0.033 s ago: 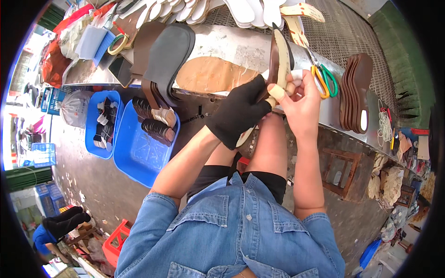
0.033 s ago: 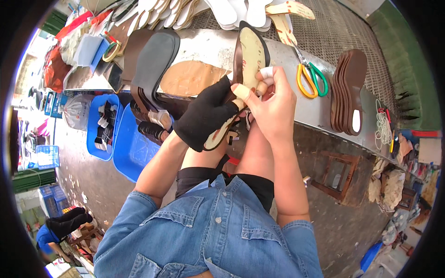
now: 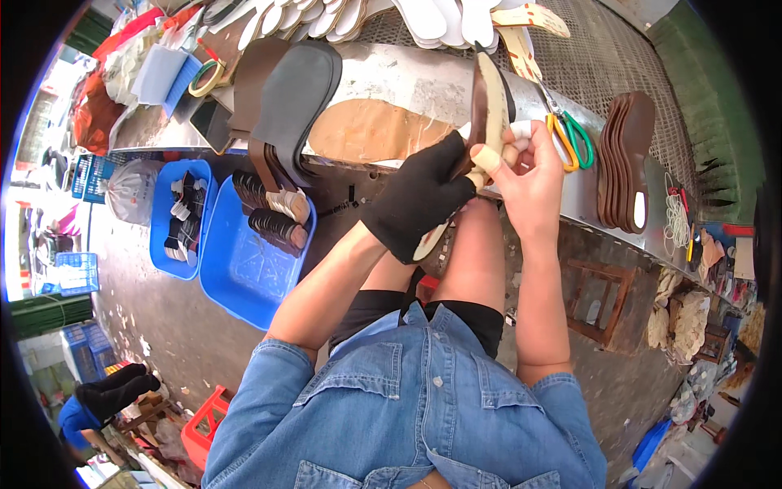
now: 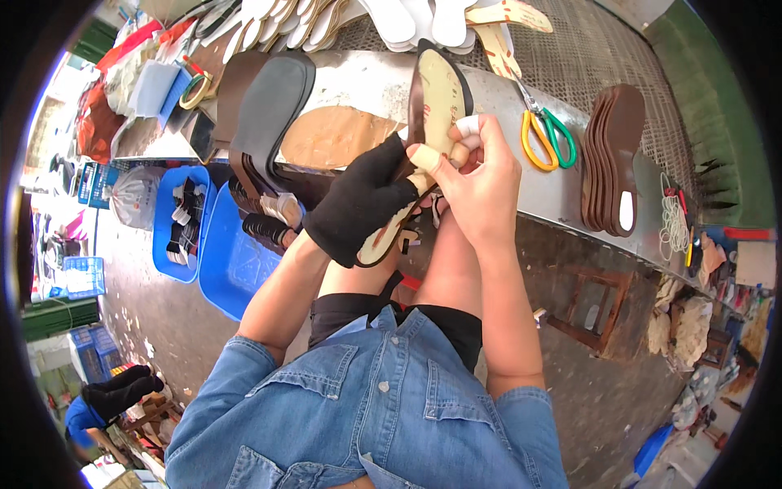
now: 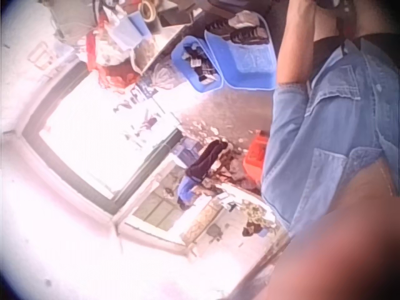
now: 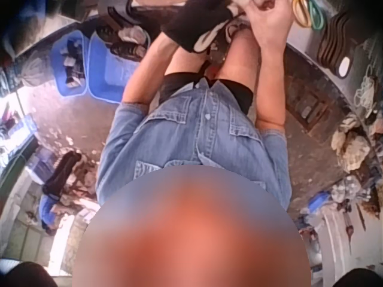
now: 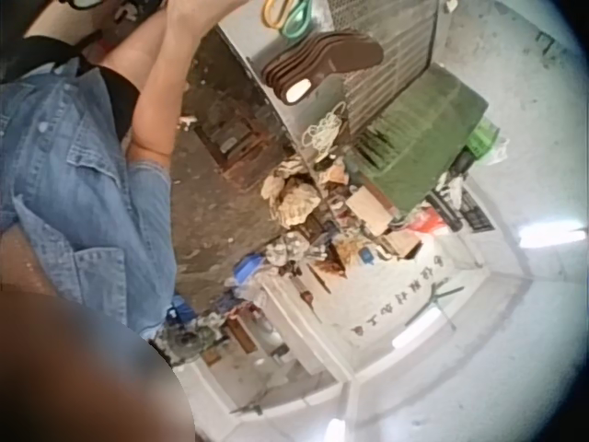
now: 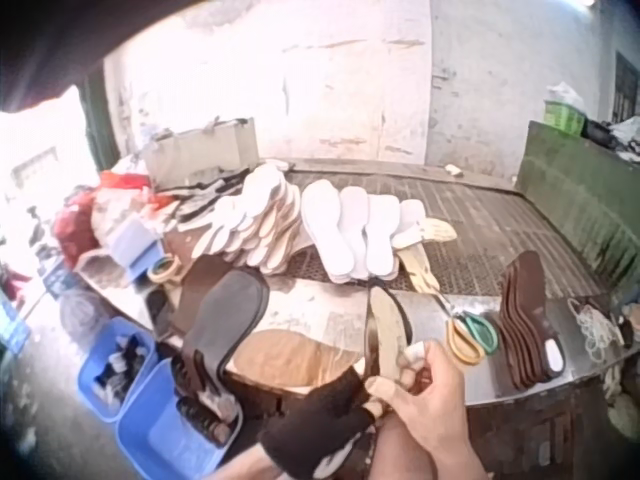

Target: The recorder is seen assembling a shoe by applying glue and stitching components.

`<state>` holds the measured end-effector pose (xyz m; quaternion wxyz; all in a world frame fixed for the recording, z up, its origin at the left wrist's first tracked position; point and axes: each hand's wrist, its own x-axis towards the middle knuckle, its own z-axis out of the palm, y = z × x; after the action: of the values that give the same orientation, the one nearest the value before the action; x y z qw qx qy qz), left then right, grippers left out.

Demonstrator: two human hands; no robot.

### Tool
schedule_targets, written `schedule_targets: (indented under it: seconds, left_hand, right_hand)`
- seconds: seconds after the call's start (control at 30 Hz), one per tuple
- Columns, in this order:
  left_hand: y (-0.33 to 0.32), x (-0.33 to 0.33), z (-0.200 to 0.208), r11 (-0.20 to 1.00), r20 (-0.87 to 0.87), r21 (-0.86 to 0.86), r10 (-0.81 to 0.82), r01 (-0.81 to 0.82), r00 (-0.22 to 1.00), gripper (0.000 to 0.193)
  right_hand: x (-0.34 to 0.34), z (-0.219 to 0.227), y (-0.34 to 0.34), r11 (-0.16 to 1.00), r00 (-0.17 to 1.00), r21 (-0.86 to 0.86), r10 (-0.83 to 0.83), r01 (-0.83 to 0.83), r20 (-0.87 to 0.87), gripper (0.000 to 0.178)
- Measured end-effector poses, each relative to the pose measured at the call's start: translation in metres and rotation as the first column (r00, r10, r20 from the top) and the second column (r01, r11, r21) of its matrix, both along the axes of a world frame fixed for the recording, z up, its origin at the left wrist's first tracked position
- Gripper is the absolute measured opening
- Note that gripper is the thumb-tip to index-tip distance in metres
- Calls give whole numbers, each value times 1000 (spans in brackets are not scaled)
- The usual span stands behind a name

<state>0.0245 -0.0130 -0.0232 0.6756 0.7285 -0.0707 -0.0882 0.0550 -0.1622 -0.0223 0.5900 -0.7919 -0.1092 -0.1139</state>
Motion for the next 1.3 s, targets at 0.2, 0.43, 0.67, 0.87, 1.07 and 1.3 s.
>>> schedule_targets:
  seconds: [0.2,0.43,0.67,0.87,1.07,1.3]
  left_hand:
    - [-4,-3,-4,886,-105,-464,-52,-2,993,43]
    - [5,2,-17,997,358,-57,68,-51,931,32]
    - [3,-11,-5,989,-140,-150,-42,21,989,20]
    - [3,-2,-27,910,15,-407,-80,80,997,29]
    - [-17,9,4,384,-190,-909,-36,-162,981,45]
    - [-33,16,1,846,-173,-393,317,-360,933,44]
  right_hand:
    - [8,-10,-14,913,990,384,-117,137,-75,24]
    - [8,-10,-28,733,909,679,311,-44,-277,25]
    - [12,-11,-33,767,922,631,316,-111,-222,30]
    - [0,1,-14,700,945,712,265,-53,-190,34]
    - [-18,-7,-2,816,971,563,221,-131,-94,33]
    - [-25,-7,3,867,992,494,106,-62,-62,30]
